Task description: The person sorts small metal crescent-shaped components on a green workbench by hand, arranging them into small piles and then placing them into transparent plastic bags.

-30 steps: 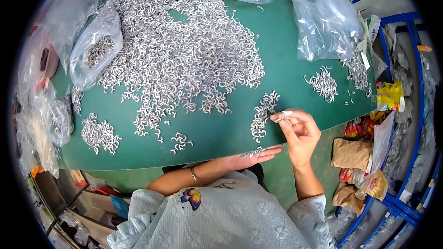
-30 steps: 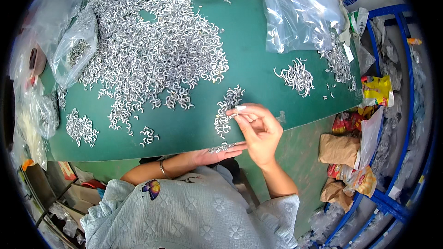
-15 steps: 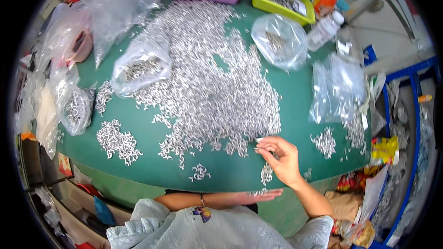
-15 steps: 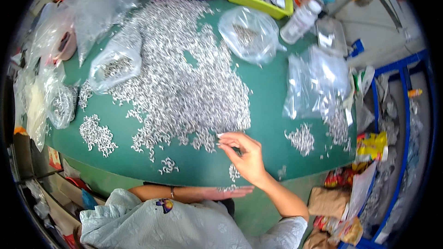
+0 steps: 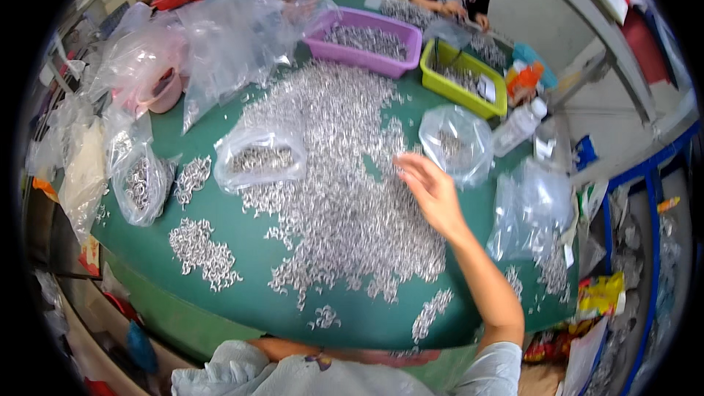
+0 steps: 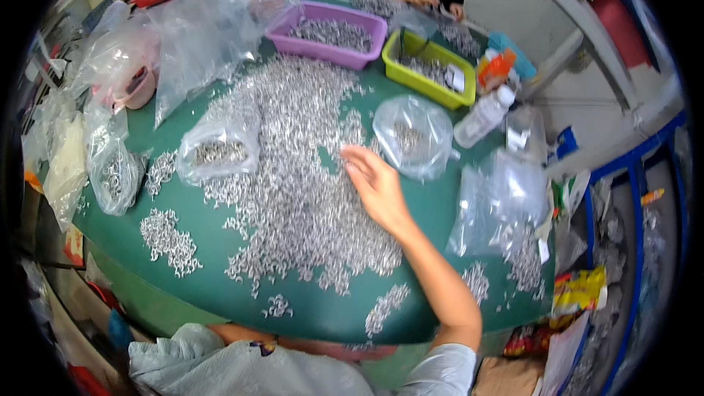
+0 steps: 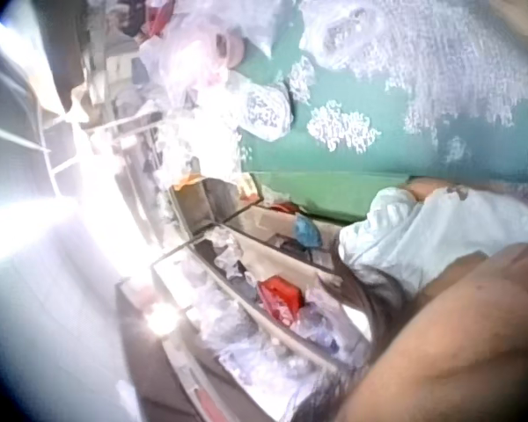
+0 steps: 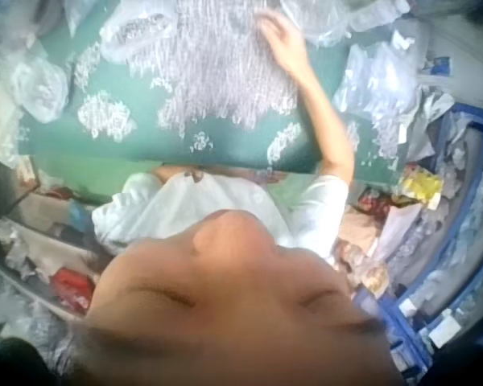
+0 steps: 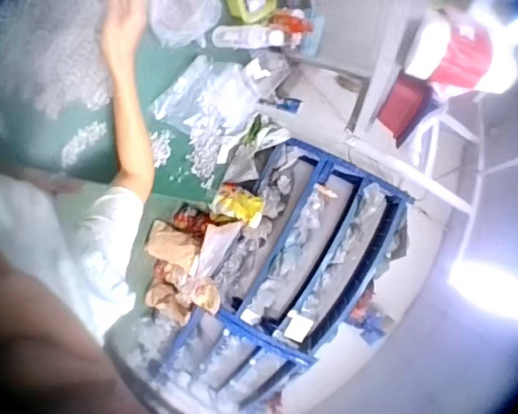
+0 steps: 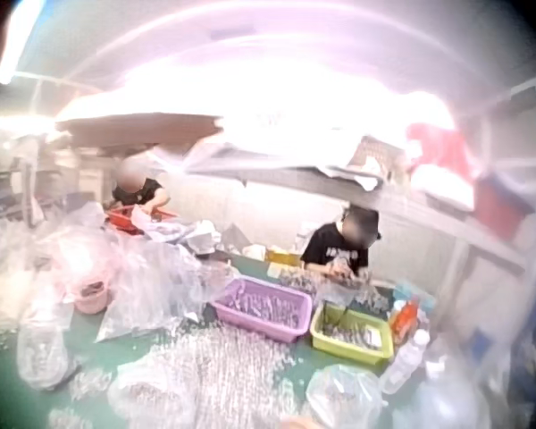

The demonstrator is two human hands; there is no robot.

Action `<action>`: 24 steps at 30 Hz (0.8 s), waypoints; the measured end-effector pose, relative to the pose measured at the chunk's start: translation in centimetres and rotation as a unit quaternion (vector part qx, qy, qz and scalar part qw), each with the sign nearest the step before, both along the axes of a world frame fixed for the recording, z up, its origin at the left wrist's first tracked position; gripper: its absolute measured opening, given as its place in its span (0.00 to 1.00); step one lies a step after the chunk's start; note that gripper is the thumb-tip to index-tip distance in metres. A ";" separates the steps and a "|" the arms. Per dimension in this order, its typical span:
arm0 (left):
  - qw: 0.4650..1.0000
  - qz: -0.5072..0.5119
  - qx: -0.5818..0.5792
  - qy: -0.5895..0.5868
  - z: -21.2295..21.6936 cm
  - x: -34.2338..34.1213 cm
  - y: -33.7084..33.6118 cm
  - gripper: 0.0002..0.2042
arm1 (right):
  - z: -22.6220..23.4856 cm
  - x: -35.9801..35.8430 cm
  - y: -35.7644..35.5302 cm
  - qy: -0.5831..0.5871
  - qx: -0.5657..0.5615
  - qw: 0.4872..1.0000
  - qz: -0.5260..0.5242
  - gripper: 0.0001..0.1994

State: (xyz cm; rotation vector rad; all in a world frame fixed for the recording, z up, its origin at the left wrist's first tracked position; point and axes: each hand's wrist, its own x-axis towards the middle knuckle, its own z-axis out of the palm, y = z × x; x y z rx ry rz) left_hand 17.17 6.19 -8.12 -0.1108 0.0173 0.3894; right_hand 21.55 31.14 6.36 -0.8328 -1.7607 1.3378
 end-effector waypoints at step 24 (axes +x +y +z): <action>0.959 -0.012 -0.274 -0.072 -0.1 1.3 -2.2 0.30 | -4.4 14.0 -21.7 -0.297 0.091 0.948 -0.065 0.29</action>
